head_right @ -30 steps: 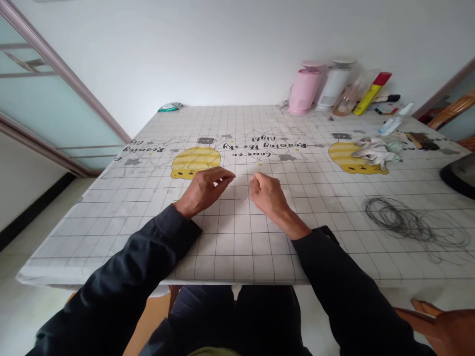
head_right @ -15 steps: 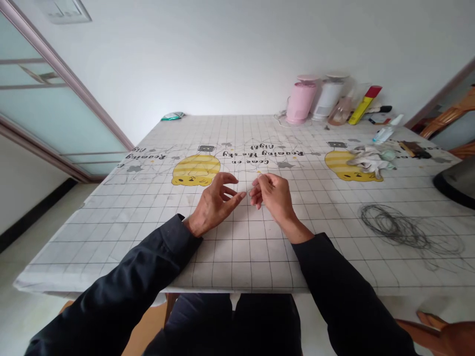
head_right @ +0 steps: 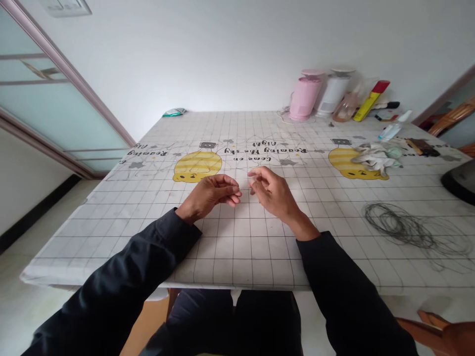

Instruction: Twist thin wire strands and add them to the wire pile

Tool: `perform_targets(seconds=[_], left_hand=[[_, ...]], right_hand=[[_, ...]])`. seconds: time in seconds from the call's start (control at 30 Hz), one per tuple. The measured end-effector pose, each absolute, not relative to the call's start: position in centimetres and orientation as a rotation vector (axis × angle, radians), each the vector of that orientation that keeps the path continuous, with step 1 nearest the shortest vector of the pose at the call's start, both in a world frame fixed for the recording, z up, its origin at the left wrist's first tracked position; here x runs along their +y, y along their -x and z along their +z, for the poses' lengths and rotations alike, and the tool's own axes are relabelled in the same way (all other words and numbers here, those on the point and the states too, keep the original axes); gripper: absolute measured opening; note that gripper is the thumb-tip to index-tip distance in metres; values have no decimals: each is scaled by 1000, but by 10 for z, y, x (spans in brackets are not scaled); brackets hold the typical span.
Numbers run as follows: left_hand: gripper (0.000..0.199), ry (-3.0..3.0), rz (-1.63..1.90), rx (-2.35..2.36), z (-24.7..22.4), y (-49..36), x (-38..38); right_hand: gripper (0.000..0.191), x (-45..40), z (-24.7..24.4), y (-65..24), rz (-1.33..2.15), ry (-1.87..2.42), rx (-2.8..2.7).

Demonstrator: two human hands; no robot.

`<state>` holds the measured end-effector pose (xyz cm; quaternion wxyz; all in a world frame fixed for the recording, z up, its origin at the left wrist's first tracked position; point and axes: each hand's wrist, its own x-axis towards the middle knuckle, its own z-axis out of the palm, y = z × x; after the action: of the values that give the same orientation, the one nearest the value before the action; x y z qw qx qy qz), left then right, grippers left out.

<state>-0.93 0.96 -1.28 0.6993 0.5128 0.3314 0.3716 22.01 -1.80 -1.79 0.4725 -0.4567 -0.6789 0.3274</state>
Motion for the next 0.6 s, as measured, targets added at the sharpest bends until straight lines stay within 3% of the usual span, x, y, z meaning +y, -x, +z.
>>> perform_targets(seconds=[0.17,0.6], left_hand=[[33,-1231,795,736,-9,16,14],[53,-1311,873,893,-13,7,8]], right_hand=[[41,-20,-19,-225,648,1159,-1812],[37,-22,-21,-215,434,1170,-1720]])
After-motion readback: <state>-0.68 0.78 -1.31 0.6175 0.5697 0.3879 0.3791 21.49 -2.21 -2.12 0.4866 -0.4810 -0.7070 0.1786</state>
